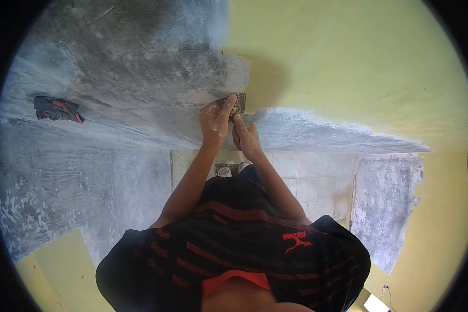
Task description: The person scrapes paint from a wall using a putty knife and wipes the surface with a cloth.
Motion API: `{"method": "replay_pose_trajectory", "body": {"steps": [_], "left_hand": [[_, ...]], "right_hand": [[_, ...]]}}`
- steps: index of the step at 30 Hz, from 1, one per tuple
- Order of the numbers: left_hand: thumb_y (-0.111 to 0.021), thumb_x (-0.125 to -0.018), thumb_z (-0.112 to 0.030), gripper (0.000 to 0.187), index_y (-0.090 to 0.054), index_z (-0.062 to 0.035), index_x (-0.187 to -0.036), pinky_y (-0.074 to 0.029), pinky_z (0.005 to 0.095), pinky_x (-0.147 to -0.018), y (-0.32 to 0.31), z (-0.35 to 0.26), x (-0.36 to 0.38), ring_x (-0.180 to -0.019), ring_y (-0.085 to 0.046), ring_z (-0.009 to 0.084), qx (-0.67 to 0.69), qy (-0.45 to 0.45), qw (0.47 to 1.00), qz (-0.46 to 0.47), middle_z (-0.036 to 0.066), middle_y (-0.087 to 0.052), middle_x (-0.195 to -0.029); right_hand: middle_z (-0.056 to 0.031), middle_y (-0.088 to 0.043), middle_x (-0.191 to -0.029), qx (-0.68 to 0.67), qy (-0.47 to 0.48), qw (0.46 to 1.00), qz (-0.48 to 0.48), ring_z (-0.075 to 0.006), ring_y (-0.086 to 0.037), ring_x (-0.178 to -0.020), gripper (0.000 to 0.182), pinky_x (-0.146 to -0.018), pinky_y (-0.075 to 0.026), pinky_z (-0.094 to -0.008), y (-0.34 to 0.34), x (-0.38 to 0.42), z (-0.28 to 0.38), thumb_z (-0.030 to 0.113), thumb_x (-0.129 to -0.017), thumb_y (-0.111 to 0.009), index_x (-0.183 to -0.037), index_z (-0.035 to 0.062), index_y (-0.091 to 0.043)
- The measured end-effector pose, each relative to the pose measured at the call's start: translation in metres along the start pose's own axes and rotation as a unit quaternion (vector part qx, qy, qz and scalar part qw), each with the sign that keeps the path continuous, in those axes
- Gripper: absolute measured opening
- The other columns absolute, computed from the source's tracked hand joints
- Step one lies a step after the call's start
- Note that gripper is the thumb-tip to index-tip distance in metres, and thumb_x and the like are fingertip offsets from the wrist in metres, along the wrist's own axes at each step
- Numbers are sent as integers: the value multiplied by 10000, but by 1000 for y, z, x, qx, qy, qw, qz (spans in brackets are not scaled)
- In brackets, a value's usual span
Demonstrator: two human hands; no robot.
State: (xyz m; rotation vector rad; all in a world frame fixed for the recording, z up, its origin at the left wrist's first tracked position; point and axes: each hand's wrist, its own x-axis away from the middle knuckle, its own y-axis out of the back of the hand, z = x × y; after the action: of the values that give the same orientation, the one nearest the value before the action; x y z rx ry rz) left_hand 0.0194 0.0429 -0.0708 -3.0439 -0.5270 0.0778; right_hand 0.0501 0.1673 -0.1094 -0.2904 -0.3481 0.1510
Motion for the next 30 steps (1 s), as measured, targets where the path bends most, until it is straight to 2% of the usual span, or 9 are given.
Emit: {"method": "replay_pose_trajectory", "body": {"steps": [4,6,10,15,19,22,24,27,30], "left_hand": [[-825,-964,-238,335,-758,44,-795,-386,288,-534,-7,-35,-1,-606,-480,45,16,-68,998,-4,-16,-641,-640],[-822,-965,-223,305,-767,41,-825,-397,287,-539,-13,-71,-7,-605,-494,48,5,-85,996,-15,-1,-665,-667],[-819,-966,-206,276,-769,32,-836,-413,282,-545,-21,-100,-10,-613,-504,46,122,-106,987,-6,-5,-667,-681],[-824,-958,-161,250,-761,40,-824,-453,260,-588,-4,-42,-7,-666,-546,40,-47,-55,997,6,-15,-708,-741],[-829,-953,-157,250,-758,38,-815,-442,265,-571,-10,-45,4,-653,-538,39,21,-64,998,1,-13,-703,-730],[-829,-954,-165,242,-769,38,-836,-425,268,-551,-11,-59,-2,-640,-520,35,49,-104,993,0,-17,-682,-704],[-831,-952,-167,228,-796,47,-880,-425,262,-567,-6,-76,-9,-653,-524,36,-46,-103,994,8,-11,-691,-703],[-832,-952,-172,265,-780,50,-817,-415,265,-555,-25,-118,-9,-635,-512,35,98,-77,992,-3,-13,-675,-674],[-828,-955,-171,273,-776,50,-804,-417,268,-554,-15,-96,-12,-634,-517,41,30,-96,995,6,-16,-681,-678]], "right_hand": [[47,-448,-560,4,31,999,-10,-67,-380,-463,549,-428,-271,-278,-10,5,30,502,-1084,-605,-691,123,-553],[52,-459,-574,32,150,988,-7,-60,-389,-470,457,-430,-284,-268,-22,2,66,464,-1093,-605,-822,97,-601],[51,-436,-569,-14,144,989,7,-55,-355,-441,421,-397,-245,-266,-40,5,85,464,-1114,-552,-890,107,-562],[61,-384,-542,0,71,997,5,-63,-329,-424,533,-395,-230,-272,-21,7,41,495,-1114,-533,-704,157,-496],[63,-370,-532,16,37,999,-3,-65,-329,-419,581,-393,-227,-273,-13,10,29,512,-1114,-524,-642,180,-451],[60,-381,-538,2,30,1000,-1,-64,-331,-419,555,-390,-224,-274,-19,10,43,510,-1113,-527,-677,171,-471],[48,-458,-564,1,118,993,-2,-65,-404,-460,447,-415,-286,-279,-26,8,68,484,-1091,-592,-881,90,-611],[45,-464,-565,-34,114,993,19,-65,-413,-464,414,-412,-284,-272,-37,11,94,474,-1094,-589,-940,92,-623],[52,-454,-573,-33,97,995,19,-62,-397,-457,402,-411,-284,-263,-34,18,90,473,-1097,-587,-950,101,-621]]}}
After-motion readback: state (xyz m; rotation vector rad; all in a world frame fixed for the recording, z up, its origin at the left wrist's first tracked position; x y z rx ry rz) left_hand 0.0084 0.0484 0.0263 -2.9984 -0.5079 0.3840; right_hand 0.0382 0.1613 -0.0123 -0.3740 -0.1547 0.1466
